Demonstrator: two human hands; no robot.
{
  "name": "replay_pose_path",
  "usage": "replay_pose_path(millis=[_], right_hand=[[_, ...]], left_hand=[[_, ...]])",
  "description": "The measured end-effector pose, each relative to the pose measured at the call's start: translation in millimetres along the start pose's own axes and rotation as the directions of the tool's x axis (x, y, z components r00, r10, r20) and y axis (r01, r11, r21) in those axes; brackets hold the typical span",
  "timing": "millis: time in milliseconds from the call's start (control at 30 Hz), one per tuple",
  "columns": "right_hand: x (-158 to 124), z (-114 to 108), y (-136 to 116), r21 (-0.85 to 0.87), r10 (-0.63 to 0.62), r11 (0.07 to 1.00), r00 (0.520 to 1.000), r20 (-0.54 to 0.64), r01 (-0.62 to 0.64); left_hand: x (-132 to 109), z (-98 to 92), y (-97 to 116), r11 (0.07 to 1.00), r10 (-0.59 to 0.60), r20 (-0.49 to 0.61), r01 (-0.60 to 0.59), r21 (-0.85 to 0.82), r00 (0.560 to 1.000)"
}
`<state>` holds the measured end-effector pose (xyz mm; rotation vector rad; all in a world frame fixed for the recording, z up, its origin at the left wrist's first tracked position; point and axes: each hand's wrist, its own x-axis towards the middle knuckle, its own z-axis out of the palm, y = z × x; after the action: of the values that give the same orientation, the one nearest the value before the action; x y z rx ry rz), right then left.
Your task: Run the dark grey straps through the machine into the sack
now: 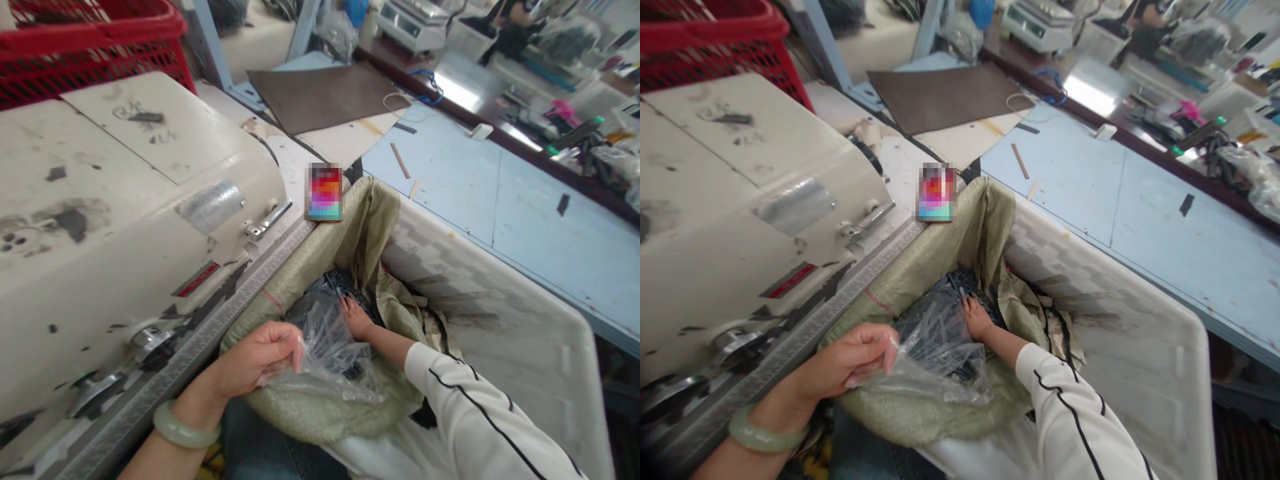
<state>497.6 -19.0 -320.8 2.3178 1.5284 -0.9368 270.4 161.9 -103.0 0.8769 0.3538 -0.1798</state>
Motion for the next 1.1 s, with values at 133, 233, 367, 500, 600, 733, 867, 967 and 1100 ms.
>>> replay_pose_path(millis=[133, 233, 367, 500, 600, 733, 867, 967, 1100], right_hand=[[23, -4, 10, 0.049, 0.035, 0.998, 0.998, 0.06, -0.038], [42, -9, 8, 0.061, 0.056, 0.996, 0.994, 0.097, -0.062], [47, -10, -2, 0.061, 0.072, 0.995, 0.992, 0.108, -0.079], [38, -7, -7, 0.075, 0.081, 0.993, 0.988, 0.133, -0.091], [33, -6, -9, 0.081, 0.122, 0.988, 0.985, 0.122, -0.132], [28, -10, -10, 0.075, 0.177, 0.981, 0.982, 0.064, -0.181], [9, -20, 1, 0.094, 0.24, 0.967, 0.97, -0.033, -0.236], [-16, -29, 16, 0.14, 0.28, 0.955, 0.951, -0.129, -0.262], [-48, -43, 34, 0.228, 0.294, 0.944, 0.921, -0.255, -0.238]], left_hand=[[0, -0.4, -2, 1.0, 0.003, 0.011, -0.003, 0.018, 1.0], [0, 2.3, 0, 0.999, -0.006, -0.004, 0.006, 0.032, 1.0], [1, 4.6, 2, 1.0, 0.002, -0.016, -0.002, 0.008, 1.0], [1, 3.3, 2, 1.0, 0.019, -0.001, -0.019, -0.025, 1.0], [0, 2.6, 1, 1.0, 0.011, -0.016, -0.011, -0.029, 1.0], [1, 4.8, 1, 0.998, 0.031, -0.088, -0.037, -0.058, 0.996], [2, 9.4, 5, 0.993, 0.046, -0.107, -0.057, -0.102, 0.993], [2, 11.5, 8, 0.993, 0.05, -0.111, -0.061, -0.102, 0.993], [2, 10.7, 7, 0.992, 0.065, -0.118, -0.077, -0.097, 0.991]])
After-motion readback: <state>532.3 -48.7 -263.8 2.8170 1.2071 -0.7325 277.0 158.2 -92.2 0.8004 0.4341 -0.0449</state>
